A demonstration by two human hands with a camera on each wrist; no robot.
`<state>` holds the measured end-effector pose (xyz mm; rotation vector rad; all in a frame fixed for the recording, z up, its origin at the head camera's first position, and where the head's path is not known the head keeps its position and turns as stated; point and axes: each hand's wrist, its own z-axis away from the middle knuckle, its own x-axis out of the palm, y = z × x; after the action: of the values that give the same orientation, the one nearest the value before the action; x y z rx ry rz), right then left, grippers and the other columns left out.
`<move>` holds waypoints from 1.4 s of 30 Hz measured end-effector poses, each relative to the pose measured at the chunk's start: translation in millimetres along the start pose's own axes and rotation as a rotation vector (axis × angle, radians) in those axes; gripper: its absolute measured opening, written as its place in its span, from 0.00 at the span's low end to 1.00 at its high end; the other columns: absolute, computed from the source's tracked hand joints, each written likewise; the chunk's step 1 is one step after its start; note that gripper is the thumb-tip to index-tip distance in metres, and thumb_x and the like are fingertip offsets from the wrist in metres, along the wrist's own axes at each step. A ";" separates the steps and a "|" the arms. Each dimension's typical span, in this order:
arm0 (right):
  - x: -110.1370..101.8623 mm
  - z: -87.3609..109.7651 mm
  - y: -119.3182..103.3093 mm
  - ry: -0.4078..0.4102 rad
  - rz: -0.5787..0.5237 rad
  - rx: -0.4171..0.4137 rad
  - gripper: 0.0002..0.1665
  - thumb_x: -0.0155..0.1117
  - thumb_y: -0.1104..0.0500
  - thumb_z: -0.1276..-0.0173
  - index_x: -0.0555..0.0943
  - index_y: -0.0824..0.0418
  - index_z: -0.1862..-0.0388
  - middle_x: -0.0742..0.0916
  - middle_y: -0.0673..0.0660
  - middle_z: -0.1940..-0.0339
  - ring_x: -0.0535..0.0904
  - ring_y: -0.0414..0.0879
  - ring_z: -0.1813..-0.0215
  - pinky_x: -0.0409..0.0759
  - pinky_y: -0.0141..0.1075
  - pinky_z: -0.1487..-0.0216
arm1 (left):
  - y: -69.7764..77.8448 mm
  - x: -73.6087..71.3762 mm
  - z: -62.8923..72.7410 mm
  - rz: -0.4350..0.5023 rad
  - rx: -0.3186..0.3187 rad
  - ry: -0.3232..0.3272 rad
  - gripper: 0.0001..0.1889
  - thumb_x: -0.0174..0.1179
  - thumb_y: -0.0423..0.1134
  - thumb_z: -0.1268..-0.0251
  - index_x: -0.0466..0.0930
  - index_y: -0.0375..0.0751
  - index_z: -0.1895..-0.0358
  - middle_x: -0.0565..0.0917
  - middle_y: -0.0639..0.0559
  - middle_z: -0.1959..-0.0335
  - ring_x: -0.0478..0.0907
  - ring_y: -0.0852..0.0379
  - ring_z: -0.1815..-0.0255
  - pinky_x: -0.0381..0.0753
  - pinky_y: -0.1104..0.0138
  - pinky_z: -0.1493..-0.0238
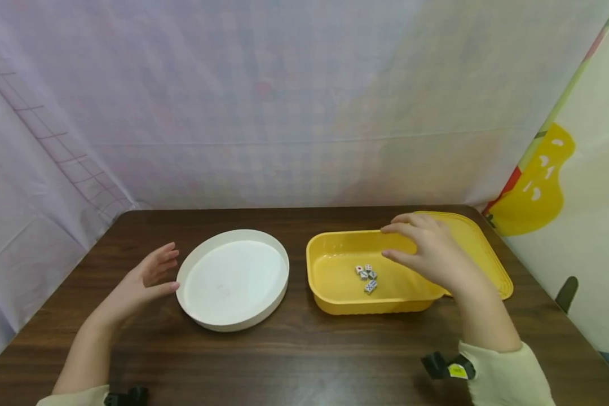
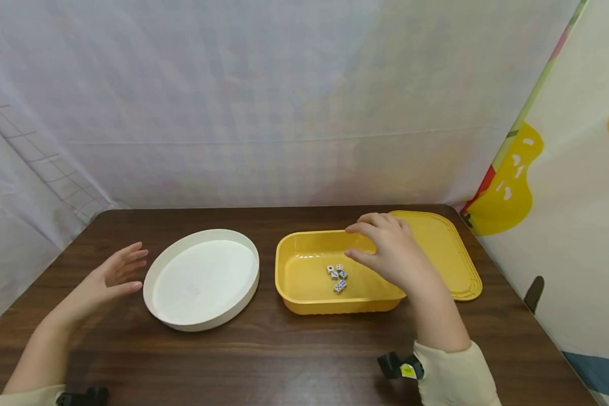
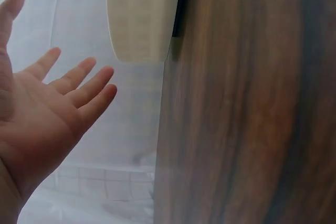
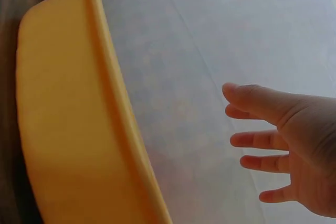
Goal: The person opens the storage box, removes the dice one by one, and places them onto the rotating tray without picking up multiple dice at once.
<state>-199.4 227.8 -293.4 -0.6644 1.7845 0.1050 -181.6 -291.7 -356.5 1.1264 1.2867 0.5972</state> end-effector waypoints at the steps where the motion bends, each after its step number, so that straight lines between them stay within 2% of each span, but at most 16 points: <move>1: 1.4 -0.4 0.2 -0.006 0.002 0.001 0.22 0.69 0.49 0.37 0.81 0.56 0.46 0.78 0.61 0.43 0.66 0.62 0.39 0.54 0.64 0.41 | -0.6 -0.5 0.3 0.005 -0.010 -0.008 0.42 0.60 0.33 0.35 0.43 0.39 0.24 0.53 0.32 0.28 0.50 0.31 0.30 0.52 0.35 0.40; 12: 18.9 -2.4 6.1 -0.063 0.023 -0.026 0.21 0.70 0.48 0.39 0.83 0.55 0.49 0.78 0.61 0.44 0.68 0.64 0.41 0.56 0.64 0.42 | -9.2 -5.0 3.2 0.001 -0.046 -0.088 0.45 0.62 0.33 0.36 0.41 0.41 0.23 0.53 0.33 0.28 0.53 0.29 0.31 0.59 0.35 0.42; 14: 22.8 -3.3 6.0 -0.079 0.025 -0.029 0.21 0.71 0.49 0.39 0.83 0.55 0.49 0.78 0.61 0.44 0.68 0.64 0.41 0.56 0.64 0.42 | -11.4 -5.8 3.3 -0.003 -0.046 -0.098 0.45 0.62 0.33 0.37 0.42 0.40 0.24 0.54 0.32 0.28 0.55 0.30 0.32 0.63 0.41 0.41; 19: 31.9 -4.8 6.7 -0.112 0.026 -0.028 0.18 0.72 0.52 0.41 0.84 0.55 0.52 0.78 0.62 0.43 0.67 0.65 0.39 0.53 0.67 0.41 | -15.9 -6.0 2.0 0.001 -0.028 -0.120 0.45 0.64 0.31 0.39 0.44 0.36 0.25 0.56 0.30 0.30 0.58 0.30 0.34 0.70 0.66 0.44; 22: 36.6 -5.3 7.7 -0.120 0.024 -0.033 0.16 0.73 0.54 0.42 0.85 0.55 0.54 0.79 0.63 0.44 0.67 0.65 0.39 0.51 0.69 0.41 | -18.2 -6.1 1.6 0.005 -0.012 -0.131 0.45 0.65 0.31 0.40 0.45 0.35 0.25 0.55 0.29 0.30 0.59 0.29 0.35 0.70 0.70 0.46; 30: 47.7 -5.9 12.7 -0.137 0.030 -0.047 0.13 0.74 0.55 0.44 0.86 0.54 0.59 0.80 0.62 0.46 0.68 0.65 0.40 0.55 0.66 0.42 | -22.8 -6.8 1.5 0.006 -0.009 -0.167 0.46 0.66 0.32 0.41 0.44 0.34 0.25 0.52 0.28 0.30 0.60 0.28 0.35 0.71 0.68 0.46; 35: 52.8 -5.7 15.0 -0.172 0.050 -0.031 0.10 0.74 0.56 0.45 0.87 0.52 0.62 0.80 0.61 0.46 0.69 0.65 0.41 0.56 0.66 0.43 | -24.4 -5.5 0.3 0.003 0.011 -0.200 0.46 0.66 0.31 0.41 0.44 0.30 0.26 0.48 0.27 0.29 0.60 0.26 0.36 0.72 0.67 0.47; 38: 55.4 -5.8 16.2 -0.199 0.047 -0.027 0.09 0.75 0.56 0.45 0.86 0.50 0.64 0.80 0.61 0.46 0.70 0.64 0.41 0.57 0.66 0.44 | -24.9 -4.9 -0.2 -0.006 0.003 -0.212 0.46 0.66 0.32 0.42 0.44 0.30 0.26 0.49 0.27 0.29 0.61 0.26 0.37 0.72 0.61 0.45; 42: 58.7 -5.9 17.7 -0.227 0.051 -0.025 0.09 0.75 0.57 0.46 0.86 0.48 0.65 0.80 0.61 0.46 0.70 0.64 0.41 0.58 0.66 0.44 | -25.5 -4.6 -0.5 -0.010 0.004 -0.221 0.47 0.66 0.32 0.42 0.44 0.30 0.27 0.49 0.27 0.29 0.62 0.26 0.38 0.69 0.46 0.44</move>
<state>-222.9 217.8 -349.4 -0.6004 1.5835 0.2288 -188.9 -305.4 -377.2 1.1548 1.1028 0.4487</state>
